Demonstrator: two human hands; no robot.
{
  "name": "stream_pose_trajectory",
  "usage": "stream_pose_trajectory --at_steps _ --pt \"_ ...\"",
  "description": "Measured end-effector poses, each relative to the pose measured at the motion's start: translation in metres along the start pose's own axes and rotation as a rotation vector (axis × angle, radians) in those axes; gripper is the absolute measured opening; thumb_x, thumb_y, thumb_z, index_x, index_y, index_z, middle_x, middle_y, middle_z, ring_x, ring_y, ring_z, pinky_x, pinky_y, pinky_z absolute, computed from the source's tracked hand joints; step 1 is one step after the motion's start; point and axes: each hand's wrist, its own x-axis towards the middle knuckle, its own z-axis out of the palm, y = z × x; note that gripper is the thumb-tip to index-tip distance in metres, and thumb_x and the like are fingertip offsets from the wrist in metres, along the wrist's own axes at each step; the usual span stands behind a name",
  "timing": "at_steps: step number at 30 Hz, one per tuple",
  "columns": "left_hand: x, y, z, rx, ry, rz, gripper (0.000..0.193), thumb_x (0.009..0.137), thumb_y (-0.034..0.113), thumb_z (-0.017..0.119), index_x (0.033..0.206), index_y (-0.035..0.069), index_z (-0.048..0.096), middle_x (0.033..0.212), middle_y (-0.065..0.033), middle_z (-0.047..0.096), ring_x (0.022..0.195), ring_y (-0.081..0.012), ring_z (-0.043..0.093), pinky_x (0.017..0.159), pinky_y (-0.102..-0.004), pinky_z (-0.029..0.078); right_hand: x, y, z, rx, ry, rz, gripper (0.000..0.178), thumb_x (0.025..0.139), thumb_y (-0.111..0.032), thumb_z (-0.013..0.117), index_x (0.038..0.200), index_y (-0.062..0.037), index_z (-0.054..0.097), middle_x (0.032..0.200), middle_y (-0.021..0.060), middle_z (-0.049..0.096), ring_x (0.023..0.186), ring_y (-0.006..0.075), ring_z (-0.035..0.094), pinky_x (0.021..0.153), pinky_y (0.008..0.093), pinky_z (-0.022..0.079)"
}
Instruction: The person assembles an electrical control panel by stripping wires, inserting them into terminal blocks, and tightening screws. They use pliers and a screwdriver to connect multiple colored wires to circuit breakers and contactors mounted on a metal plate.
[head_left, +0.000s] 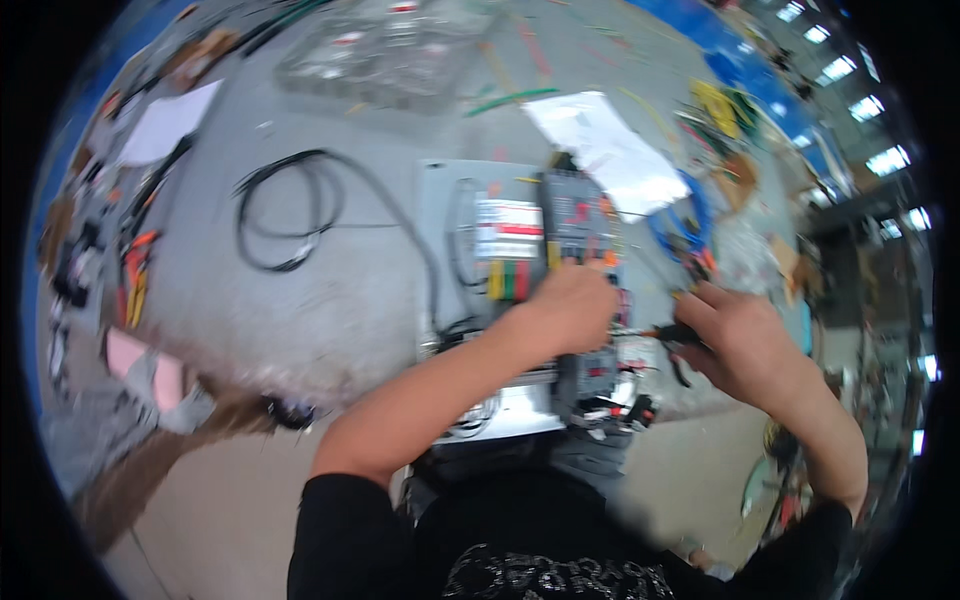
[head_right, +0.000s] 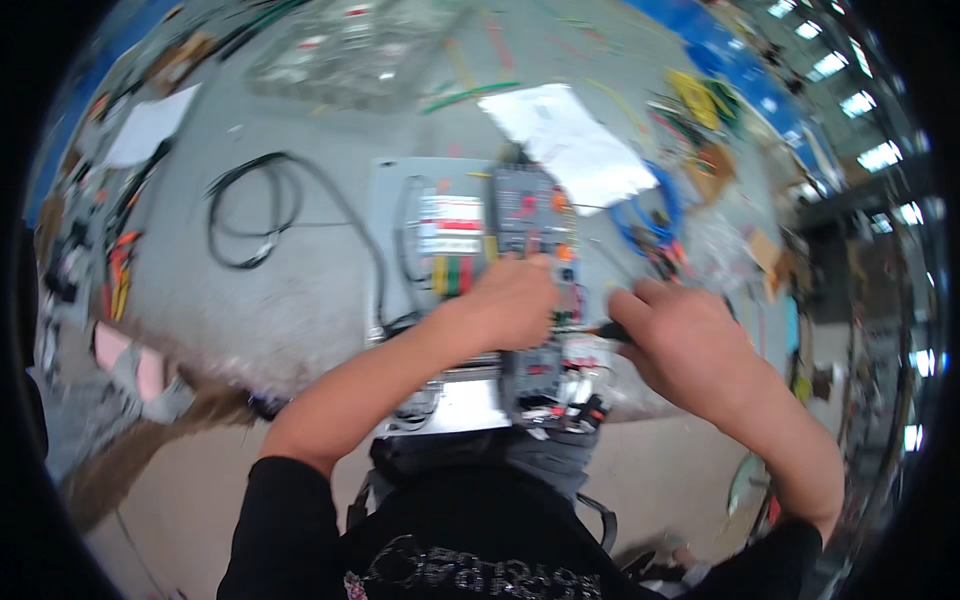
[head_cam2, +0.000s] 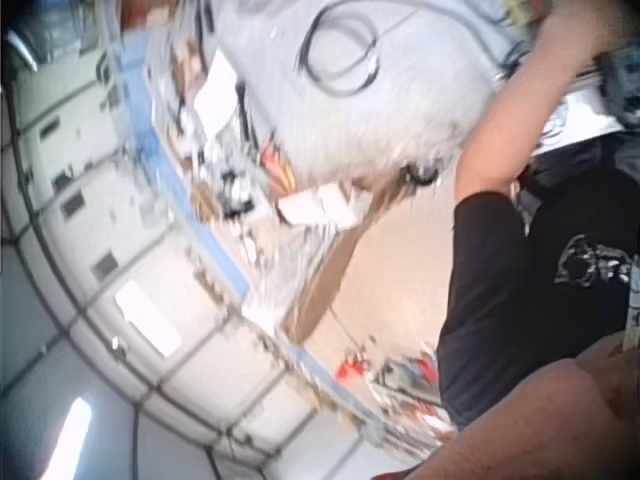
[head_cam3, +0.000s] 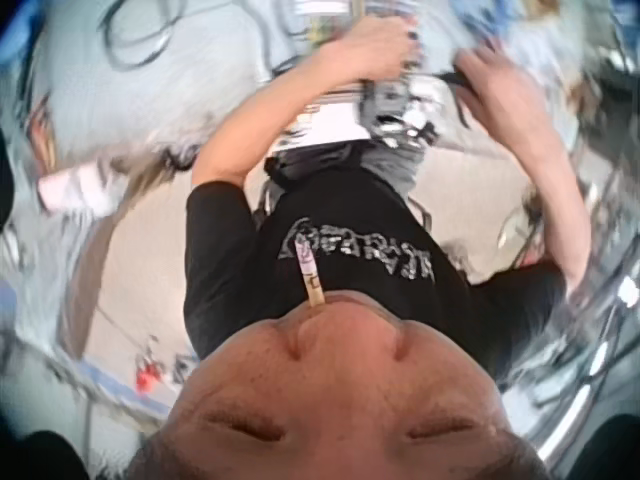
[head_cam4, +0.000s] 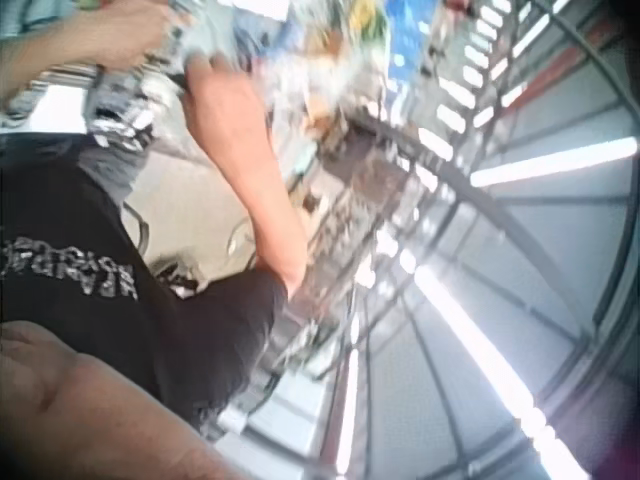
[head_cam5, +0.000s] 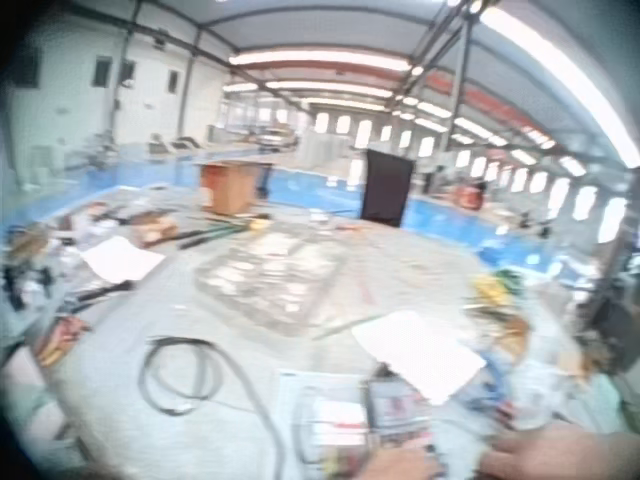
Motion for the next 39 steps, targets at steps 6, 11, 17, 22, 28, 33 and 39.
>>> stream_pose_trajectory --at_steps 6,11,17,22,28,33,39 --pt "0.006 0.008 -0.010 -0.057 -0.076 0.069 0.014 0.077 0.005 0.067 0.084 0.003 0.079 0.088 -0.0137 0.072 0.104 -0.0310 0.064 0.084 -0.0459 0.049 -0.009 -0.007 -0.002 0.057 0.007 0.143 0.039 0.093 -0.039 0.080 0.105 -0.0056 0.062 0.082 0.0138 0.067 0.075 0.0384 0.070 0.066 0.0495 0.055" --pt "0.003 0.007 -0.008 -0.064 -0.043 0.060 0.013 0.077 0.004 0.066 0.083 0.003 0.078 0.086 -0.0130 0.071 0.103 -0.0307 0.064 0.084 -0.0450 0.048 -0.014 0.000 0.017 -0.041 0.076 0.027 0.038 0.091 -0.033 0.083 0.108 -0.0067 0.063 0.083 0.0124 0.066 0.076 0.0354 0.071 0.064 0.0489 0.054" --pt "0.003 0.006 -0.007 -0.041 -0.070 0.066 0.014 0.078 0.005 0.066 0.084 0.004 0.078 0.084 -0.0115 0.071 0.104 -0.0297 0.065 0.085 -0.0451 0.049 -0.010 -0.008 0.011 0.053 0.111 0.069 0.031 0.093 -0.033 0.081 0.097 -0.0074 0.063 0.078 0.0105 0.063 0.073 0.0353 0.070 0.061 0.0490 0.053" --pt "0.003 0.004 -0.005 -0.046 -0.031 0.077 0.014 0.079 0.005 0.066 0.084 0.004 0.079 0.085 -0.0111 0.071 0.106 -0.0297 0.065 0.087 -0.0460 0.049 -0.010 -0.002 0.012 -0.062 0.094 0.118 0.035 0.094 -0.038 0.079 0.095 -0.0064 0.063 0.076 0.0104 0.064 0.072 0.0364 0.069 0.061 0.0484 0.053" --pt "0.004 0.003 -0.006 -0.058 -0.044 0.077 0.015 0.080 0.005 0.065 0.085 0.004 0.079 0.088 -0.0123 0.072 0.105 -0.0306 0.065 0.088 -0.0460 0.050 -0.008 -0.002 0.005 0.030 0.066 0.055 0.037 0.093 -0.036 0.080 0.104 -0.0053 0.062 0.080 0.0114 0.065 0.076 0.0382 0.070 0.065 0.0494 0.054" --pt "0.005 0.003 -0.002 -0.070 -0.019 0.095 0.015 0.080 0.005 0.064 0.084 0.003 0.078 0.087 -0.0133 0.072 0.103 -0.0315 0.066 0.087 -0.0471 0.050 -0.011 0.002 0.010 -0.062 -0.032 0.143 0.036 0.092 -0.028 0.081 0.110 -0.0056 0.059 0.086 0.0126 0.067 0.080 0.0395 0.071 0.068 0.0491 0.055" --pt "0.004 0.002 -0.003 -0.048 -0.022 0.082 0.014 0.079 0.005 0.064 0.082 0.002 0.077 0.086 -0.0137 0.072 0.104 -0.0314 0.066 0.086 -0.0479 0.050 -0.011 0.003 0.009 0.045 0.051 0.028 0.034 0.094 -0.030 0.080 0.106 -0.0054 0.060 0.080 0.0126 0.068 0.078 0.0399 0.071 0.067 0.0494 0.054"
